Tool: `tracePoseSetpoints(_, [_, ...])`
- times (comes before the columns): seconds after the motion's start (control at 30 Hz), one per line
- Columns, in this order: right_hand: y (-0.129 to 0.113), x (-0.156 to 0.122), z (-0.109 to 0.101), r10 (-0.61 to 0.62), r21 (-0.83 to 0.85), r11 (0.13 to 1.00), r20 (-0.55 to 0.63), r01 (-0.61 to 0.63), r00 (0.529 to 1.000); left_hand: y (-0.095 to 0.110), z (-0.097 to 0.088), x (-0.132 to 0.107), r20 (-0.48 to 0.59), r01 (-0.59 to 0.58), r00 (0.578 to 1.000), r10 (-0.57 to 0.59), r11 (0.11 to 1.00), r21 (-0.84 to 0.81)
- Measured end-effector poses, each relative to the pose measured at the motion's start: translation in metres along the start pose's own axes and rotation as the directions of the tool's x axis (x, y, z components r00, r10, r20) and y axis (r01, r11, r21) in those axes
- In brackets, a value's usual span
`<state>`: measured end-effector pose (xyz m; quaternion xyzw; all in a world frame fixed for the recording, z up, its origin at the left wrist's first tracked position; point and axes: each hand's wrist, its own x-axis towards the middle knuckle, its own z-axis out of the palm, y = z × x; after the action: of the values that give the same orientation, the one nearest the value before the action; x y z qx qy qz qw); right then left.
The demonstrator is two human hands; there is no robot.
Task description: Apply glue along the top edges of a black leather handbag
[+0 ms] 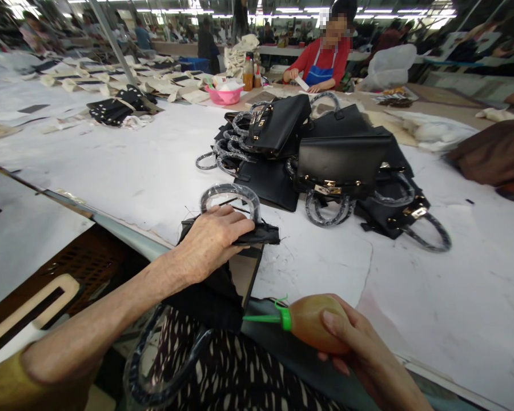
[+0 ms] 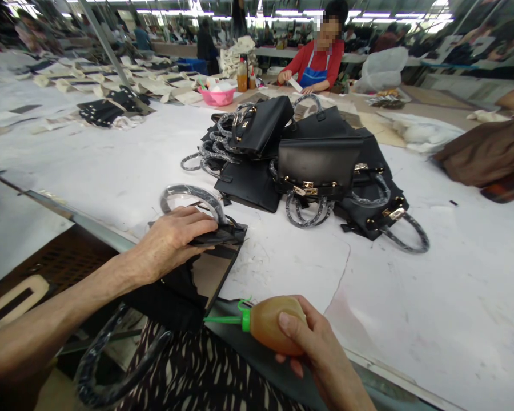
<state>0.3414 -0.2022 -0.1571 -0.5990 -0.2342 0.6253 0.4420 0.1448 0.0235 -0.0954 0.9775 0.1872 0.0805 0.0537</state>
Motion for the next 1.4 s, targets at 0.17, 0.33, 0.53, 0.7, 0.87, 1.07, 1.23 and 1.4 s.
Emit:
tracePoseSetpoints(0.17, [0.002, -0.004, 0.004, 0.035, 0.008, 0.999, 0.003, -0.035, 0.999, 0.000, 0.001, 0.001, -0.004, 0.009, 1.000, -0.009, 1.000, -0.003])
tracePoseSetpoints(0.33, [0.000, -0.008, 0.006, 0.014, -0.045, 0.999, -0.008, -0.014, 1.000, 0.000, 0.000, 0.001, 0.001, 0.013, 1.000, -0.013, 1.000, 0.004])
tracePoseSetpoints(0.53, [-0.007, -0.016, 0.005, -0.077, -0.263, 0.964, -0.097, 0.049, 0.992, 0.000, 0.000, 0.001, 0.001, 0.010, 1.000, -0.010, 1.000, 0.001])
tracePoseSetpoints(0.7, [-0.012, -0.013, 0.003, -0.218, -0.424, 0.897, -0.173, 0.127, 0.961, 0.001, -0.001, 0.001, 0.010, 0.006, 1.000, -0.006, 1.000, 0.000])
tracePoseSetpoints(0.87, [-0.019, -0.004, 0.007, -0.286, -0.514, 0.851, -0.274, 0.112, 0.918, 0.002, -0.003, 0.000, 0.018, 0.008, 1.000, -0.008, 1.000, -0.008])
tracePoseSetpoints(1.07, [-0.025, 0.008, 0.009, -0.365, -0.624, 0.771, -0.265, 0.130, 0.893, 0.001, -0.002, 0.003, 0.018, 0.002, 1.000, -0.002, 1.000, -0.014])
tracePoseSetpoints(1.23, [-0.020, 0.021, 0.006, -0.500, -0.729, 0.661, -0.250, 0.178, 0.829, 0.001, -0.005, 0.007, 0.034, 0.022, 0.999, -0.022, 1.000, -0.003])
tracePoseSetpoints(1.4, [-0.015, 0.035, 0.003, -0.640, -0.783, 0.516, -0.082, 0.348, 0.764, -0.004, -0.009, 0.012, 0.036, 0.023, 0.999, -0.023, 1.000, 0.008])
